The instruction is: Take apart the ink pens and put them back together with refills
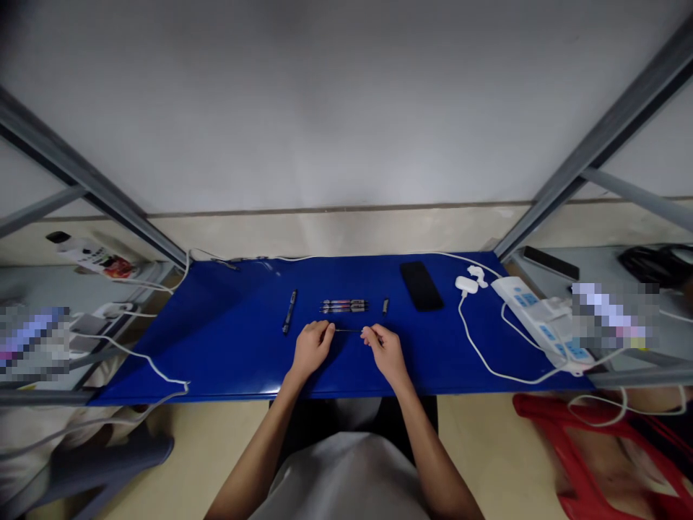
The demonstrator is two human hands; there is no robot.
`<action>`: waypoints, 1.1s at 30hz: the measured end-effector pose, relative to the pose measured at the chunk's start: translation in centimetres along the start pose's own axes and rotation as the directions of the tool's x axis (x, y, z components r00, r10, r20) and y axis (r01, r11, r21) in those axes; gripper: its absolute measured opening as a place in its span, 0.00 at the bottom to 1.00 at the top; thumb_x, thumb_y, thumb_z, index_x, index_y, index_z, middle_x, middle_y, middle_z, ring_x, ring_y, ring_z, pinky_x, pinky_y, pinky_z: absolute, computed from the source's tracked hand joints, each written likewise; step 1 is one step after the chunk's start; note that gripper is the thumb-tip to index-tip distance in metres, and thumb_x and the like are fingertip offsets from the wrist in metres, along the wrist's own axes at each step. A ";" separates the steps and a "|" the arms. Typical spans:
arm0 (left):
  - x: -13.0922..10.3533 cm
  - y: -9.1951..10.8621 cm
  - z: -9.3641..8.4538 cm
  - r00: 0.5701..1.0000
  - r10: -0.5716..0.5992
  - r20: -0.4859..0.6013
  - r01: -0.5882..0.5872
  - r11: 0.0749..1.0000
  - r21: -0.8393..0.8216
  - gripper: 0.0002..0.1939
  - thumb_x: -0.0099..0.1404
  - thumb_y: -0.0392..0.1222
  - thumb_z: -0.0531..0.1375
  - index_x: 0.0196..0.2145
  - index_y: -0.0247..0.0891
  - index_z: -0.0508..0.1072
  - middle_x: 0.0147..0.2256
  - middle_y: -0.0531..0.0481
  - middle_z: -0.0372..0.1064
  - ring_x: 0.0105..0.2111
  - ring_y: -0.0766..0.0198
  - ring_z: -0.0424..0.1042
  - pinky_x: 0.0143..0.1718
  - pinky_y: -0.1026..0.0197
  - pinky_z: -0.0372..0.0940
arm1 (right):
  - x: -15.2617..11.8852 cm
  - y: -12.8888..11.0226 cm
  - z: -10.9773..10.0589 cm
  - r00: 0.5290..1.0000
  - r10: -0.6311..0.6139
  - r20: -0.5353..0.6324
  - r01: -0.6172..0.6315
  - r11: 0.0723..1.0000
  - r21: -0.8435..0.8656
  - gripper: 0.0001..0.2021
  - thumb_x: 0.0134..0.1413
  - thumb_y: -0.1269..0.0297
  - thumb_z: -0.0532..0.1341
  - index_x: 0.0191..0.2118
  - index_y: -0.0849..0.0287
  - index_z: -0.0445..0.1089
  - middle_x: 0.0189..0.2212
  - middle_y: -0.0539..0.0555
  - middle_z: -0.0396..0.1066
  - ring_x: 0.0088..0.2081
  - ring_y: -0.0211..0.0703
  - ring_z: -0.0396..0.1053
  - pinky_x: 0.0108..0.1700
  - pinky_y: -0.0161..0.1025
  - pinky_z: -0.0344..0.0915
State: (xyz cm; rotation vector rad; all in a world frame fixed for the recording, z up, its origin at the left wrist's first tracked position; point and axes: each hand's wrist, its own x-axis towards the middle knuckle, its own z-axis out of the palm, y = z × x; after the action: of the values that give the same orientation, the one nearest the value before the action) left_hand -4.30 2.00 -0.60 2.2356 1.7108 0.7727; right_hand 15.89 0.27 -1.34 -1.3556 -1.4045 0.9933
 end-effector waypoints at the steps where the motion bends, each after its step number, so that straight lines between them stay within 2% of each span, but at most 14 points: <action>1: 0.0 0.0 0.0 1.000 0.000 0.000 0.000 1.000 0.001 0.19 0.73 0.44 0.45 0.25 0.40 0.62 0.25 0.52 0.65 0.29 0.63 0.64 0.34 0.60 0.53 | 0.0 0.0 0.0 1.000 -0.001 0.005 0.001 1.000 -0.007 0.16 0.61 0.52 0.57 0.29 0.58 0.72 0.24 0.52 0.71 0.29 0.43 0.70 0.34 0.38 0.66; 8: 0.0 0.0 0.1 1.000 0.002 -0.006 -0.002 1.000 0.005 0.18 0.73 0.44 0.46 0.26 0.40 0.63 0.25 0.51 0.66 0.29 0.63 0.64 0.35 0.61 0.54 | 0.2 0.1 0.1 0.997 -0.078 -0.018 0.078 0.997 0.000 0.12 0.59 0.55 0.59 0.39 0.56 0.74 0.36 0.54 0.75 0.38 0.46 0.72 0.42 0.40 0.67; 14: 0.0 -0.1 0.1 1.000 0.006 -0.006 -0.006 1.000 0.001 0.18 0.73 0.45 0.46 0.26 0.40 0.63 0.25 0.51 0.66 0.30 0.63 0.65 0.34 0.61 0.54 | 0.1 -0.1 0.0 1.000 0.007 -0.002 -0.007 1.000 -0.011 0.15 0.60 0.52 0.58 0.30 0.58 0.72 0.25 0.52 0.72 0.30 0.44 0.70 0.34 0.37 0.66; 18: -0.1 0.0 0.0 1.000 0.015 -0.001 -0.015 0.999 0.034 0.18 0.73 0.44 0.46 0.26 0.40 0.64 0.26 0.51 0.66 0.30 0.62 0.64 0.34 0.60 0.53 | 0.1 0.0 0.0 0.999 -0.035 -0.007 0.035 0.999 -0.015 0.13 0.59 0.53 0.59 0.35 0.57 0.73 0.30 0.54 0.74 0.33 0.46 0.71 0.37 0.39 0.66; 21: -0.2 0.5 -0.2 0.997 0.075 0.013 -0.076 0.993 0.093 0.17 0.73 0.44 0.46 0.28 0.40 0.66 0.28 0.50 0.67 0.32 0.61 0.65 0.36 0.59 0.54 | 0.1 0.0 0.1 0.997 -0.074 -0.021 0.074 0.997 -0.024 0.12 0.60 0.54 0.59 0.38 0.56 0.73 0.34 0.54 0.75 0.36 0.46 0.72 0.40 0.40 0.67; 26: -0.4 1.6 -0.5 0.963 0.245 0.112 -0.263 0.946 0.189 0.16 0.72 0.49 0.47 0.33 0.39 0.67 0.33 0.47 0.68 0.36 0.57 0.64 0.39 0.56 0.55 | 0.1 -0.5 0.5 0.980 -0.166 0.113 0.179 0.978 -0.111 0.11 0.60 0.57 0.58 0.33 0.55 0.75 0.28 0.52 0.73 0.32 0.44 0.70 0.38 0.39 0.66; 29: -0.4 1.6 -0.5 0.955 0.264 0.135 -0.286 0.939 0.190 0.16 0.72 0.50 0.47 0.34 0.40 0.67 0.33 0.47 0.67 0.36 0.57 0.64 0.38 0.56 0.55 | 0.0 -0.9 0.6 0.968 -0.201 0.148 0.223 0.962 -0.154 0.12 0.62 0.57 0.57 0.33 0.53 0.75 0.28 0.52 0.72 0.33 0.46 0.69 0.39 0.41 0.66; 31: -0.3 1.4 -0.3 0.961 0.250 0.122 -0.269 0.948 0.171 0.16 0.73 0.49 0.47 0.34 0.40 0.68 0.33 0.47 0.67 0.37 0.57 0.64 0.39 0.56 0.55 | 0.0 -1.1 0.5 0.966 -0.229 0.120 0.249 0.949 -0.195 0.12 0.63 0.56 0.55 0.37 0.53 0.76 0.33 0.55 0.73 0.37 0.48 0.70 0.41 0.42 0.66; 33: -0.3 1.2 -0.2 0.972 0.217 0.093 -0.229 0.961 0.154 0.15 0.73 0.48 0.48 0.34 0.40 0.68 0.33 0.47 0.67 0.37 0.57 0.64 0.39 0.56 0.55 | 0.0 -0.9 0.5 0.963 -0.270 0.010 0.261 0.921 -0.289 0.14 0.64 0.56 0.54 0.41 0.53 0.76 0.39 0.57 0.73 0.43 0.50 0.68 0.47 0.45 0.65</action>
State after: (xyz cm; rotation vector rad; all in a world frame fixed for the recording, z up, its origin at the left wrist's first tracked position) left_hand -3.44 1.33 0.03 2.5674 1.5565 0.6024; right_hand 15.17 0.27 -0.63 -1.3322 -1.7072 0.6033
